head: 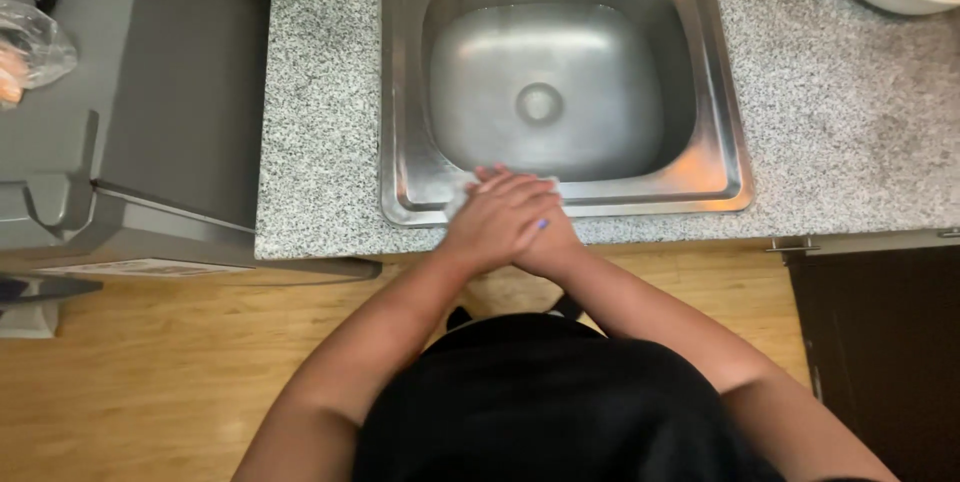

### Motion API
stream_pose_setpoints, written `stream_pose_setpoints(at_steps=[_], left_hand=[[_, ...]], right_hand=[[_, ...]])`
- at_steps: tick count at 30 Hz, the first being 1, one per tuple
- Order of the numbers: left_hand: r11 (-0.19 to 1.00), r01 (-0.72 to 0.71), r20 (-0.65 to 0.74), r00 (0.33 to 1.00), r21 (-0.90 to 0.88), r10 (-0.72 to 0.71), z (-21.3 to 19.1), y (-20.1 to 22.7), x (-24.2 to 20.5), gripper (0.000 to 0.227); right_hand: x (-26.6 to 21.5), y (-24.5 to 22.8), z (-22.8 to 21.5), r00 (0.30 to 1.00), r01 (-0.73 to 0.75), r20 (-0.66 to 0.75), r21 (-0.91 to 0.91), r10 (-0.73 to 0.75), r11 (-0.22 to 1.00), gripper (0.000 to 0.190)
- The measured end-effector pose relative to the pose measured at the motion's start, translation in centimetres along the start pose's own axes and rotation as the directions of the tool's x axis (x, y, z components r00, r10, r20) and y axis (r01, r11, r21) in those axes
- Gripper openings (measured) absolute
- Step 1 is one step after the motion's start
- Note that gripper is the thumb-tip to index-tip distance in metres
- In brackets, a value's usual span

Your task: Wiping down the kitchen countertop and induction stove with a cloth.

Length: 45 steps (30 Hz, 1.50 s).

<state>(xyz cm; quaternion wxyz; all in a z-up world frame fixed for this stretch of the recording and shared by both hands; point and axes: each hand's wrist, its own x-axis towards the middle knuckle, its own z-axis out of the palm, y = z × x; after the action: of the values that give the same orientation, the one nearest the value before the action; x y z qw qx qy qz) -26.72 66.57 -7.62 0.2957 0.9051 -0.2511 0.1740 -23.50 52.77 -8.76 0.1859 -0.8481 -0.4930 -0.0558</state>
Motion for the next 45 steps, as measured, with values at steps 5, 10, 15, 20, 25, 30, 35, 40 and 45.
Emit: stream_pose_setpoints(at_steps=[5,10,15,20,25,30,35,40,45], left_hand=[[0.995,-0.057,-0.006,0.998,-0.086,0.057,1.1,0.8,1.0,0.038],[0.997,-0.07,-0.06,0.996,-0.033,0.068,2.6,0.0,-0.1,0.04],[0.996,0.047,-0.065,0.997,-0.071,-0.051,0.3,1.2,-0.9,0.038],[0.998,0.035,-0.111,0.993,-0.053,-0.041,-1.2,0.3,-2.7,0.036],[0.998,0.015,-0.117,0.993,-0.061,-0.022,-2.4,-1.6,-3.9,0.036],[0.992,-0.015,-0.07,0.998,-0.124,0.007,-6.1,-5.2,-7.0,0.037],[0.988,-0.094,-0.043,0.995,-0.121,0.09,-9.8,-10.1,-10.7,0.039],[0.991,0.083,-0.192,0.976,-0.109,-0.103,-13.3,-12.9,-14.0,0.045],[0.988,0.089,-0.434,0.891,-0.13,-0.137,-14.9,-13.8,-15.9,0.054]], right_hand=[[-0.9,0.9,-0.7,0.99,-0.128,0.044,-0.103,0.133,0.986,0.053],[-1.4,0.9,-0.7,0.995,-0.025,0.083,-0.236,0.046,0.971,0.06],[-0.5,0.8,-0.1,0.993,0.043,0.114,-0.199,-0.02,0.979,0.062],[0.7,-0.5,1.5,0.989,0.067,0.144,-0.194,-0.039,0.979,0.06],[2.2,-1.5,3.1,0.989,0.029,0.148,-0.156,-0.006,0.987,0.058],[5.6,-5.6,5.1,0.992,-0.033,0.12,-0.065,0.041,0.997,0.059],[10.7,-10.7,6.9,0.993,-0.081,0.079,-0.072,0.086,0.994,0.059],[14.4,-13.5,8.9,0.991,-0.118,0.048,-0.135,0.126,0.984,0.056],[14.6,-13.8,8.8,0.977,-0.107,-0.172,0.118,0.126,0.987,0.047]])
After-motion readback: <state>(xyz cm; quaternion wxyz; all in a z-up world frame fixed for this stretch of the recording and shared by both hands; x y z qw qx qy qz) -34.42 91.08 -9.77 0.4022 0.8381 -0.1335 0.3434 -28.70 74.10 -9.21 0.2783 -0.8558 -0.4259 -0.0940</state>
